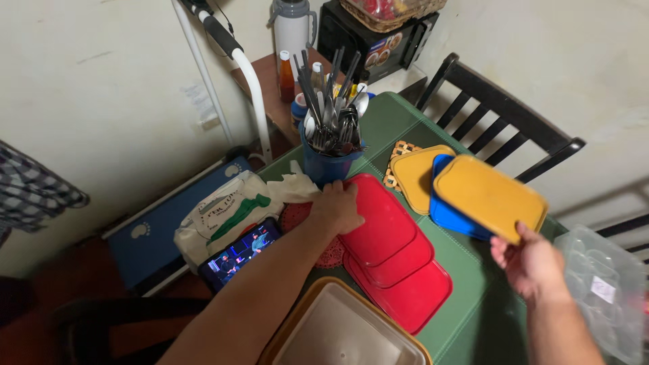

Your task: The person organizes plastic food storage containers on a dining table. They pick up containers and lids, match them, and stack them by size and color. The person also handles ice cream tubs, placing lids on them and stacking them with other containers.

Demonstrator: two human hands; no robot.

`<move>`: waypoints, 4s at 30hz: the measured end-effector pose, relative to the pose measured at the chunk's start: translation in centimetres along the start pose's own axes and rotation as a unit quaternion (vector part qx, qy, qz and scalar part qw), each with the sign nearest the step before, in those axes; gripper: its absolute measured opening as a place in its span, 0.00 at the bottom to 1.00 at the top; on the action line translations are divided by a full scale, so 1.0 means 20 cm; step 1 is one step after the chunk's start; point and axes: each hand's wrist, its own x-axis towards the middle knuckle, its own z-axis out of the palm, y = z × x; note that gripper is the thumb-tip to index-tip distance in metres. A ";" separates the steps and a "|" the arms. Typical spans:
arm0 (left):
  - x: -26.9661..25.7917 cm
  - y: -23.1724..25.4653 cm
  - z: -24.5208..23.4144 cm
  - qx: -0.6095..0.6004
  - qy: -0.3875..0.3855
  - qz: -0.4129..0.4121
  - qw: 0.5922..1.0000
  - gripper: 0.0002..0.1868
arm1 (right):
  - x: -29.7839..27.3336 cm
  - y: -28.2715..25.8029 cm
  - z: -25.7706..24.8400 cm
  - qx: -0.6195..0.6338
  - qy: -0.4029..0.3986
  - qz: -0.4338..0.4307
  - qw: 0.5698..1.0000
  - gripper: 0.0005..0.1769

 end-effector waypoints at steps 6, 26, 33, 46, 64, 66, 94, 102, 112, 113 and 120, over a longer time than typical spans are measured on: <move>0.00 0.05 0.02 0.005 -0.012 0.014 1.000 0.54 | 0.25 0.01 0.21 -0.341 0.142 -0.051 0.928 0.25; 0.95 0.25 0.37 -0.376 0.101 0.015 0.921 0.54 | 0.30 -0.09 0.55 -0.453 -0.007 -0.042 0.890 0.46; 0.91 0.24 0.39 -0.454 0.013 -0.032 0.890 0.32 | 0.29 -0.07 0.56 -0.425 -0.032 0.021 0.905 0.36; 0.87 0.23 0.37 -0.420 -0.081 0.027 0.903 0.34 | 0.13 -0.02 0.51 -0.021 0.003 0.023 1.000 0.17; -0.29 0.04 -0.39 -0.398 0.072 0.323 0.856 0.32 | 0.46 0.16 -0.14 0.118 -0.206 -0.075 0.968 0.26; -0.49 -0.07 -0.37 -0.324 0.125 0.324 0.880 0.35 | 0.54 0.17 0.01 0.063 -0.205 -0.075 0.974 0.27; -1.23 -0.10 0.17 -0.306 -0.081 0.042 0.947 0.49 | -0.54 -0.01 0.17 0.046 -0.066 -0.046 0.996 0.21; -0.13 -0.06 0.35 -0.330 0.121 -0.030 0.936 0.44 | -0.83 0.29 0.34 -0.031 0.089 0.102 0.990 0.20; 0.06 0.24 0.22 -0.496 -0.128 -0.015 0.858 0.23 | -0.68 0.35 0.17 -0.070 0.028 0.150 0.986 0.22; 0.07 0.30 0.18 -0.523 -0.127 -0.018 0.843 0.22 | -0.68 0.33 0.17 -0.069 0.025 0.158 0.985 0.22; 0.01 0.64 0.01 -0.457 -0.168 0.023 0.873 0.32 | -0.78 0.20 0.22 0.034 0.012 0.157 0.987 0.22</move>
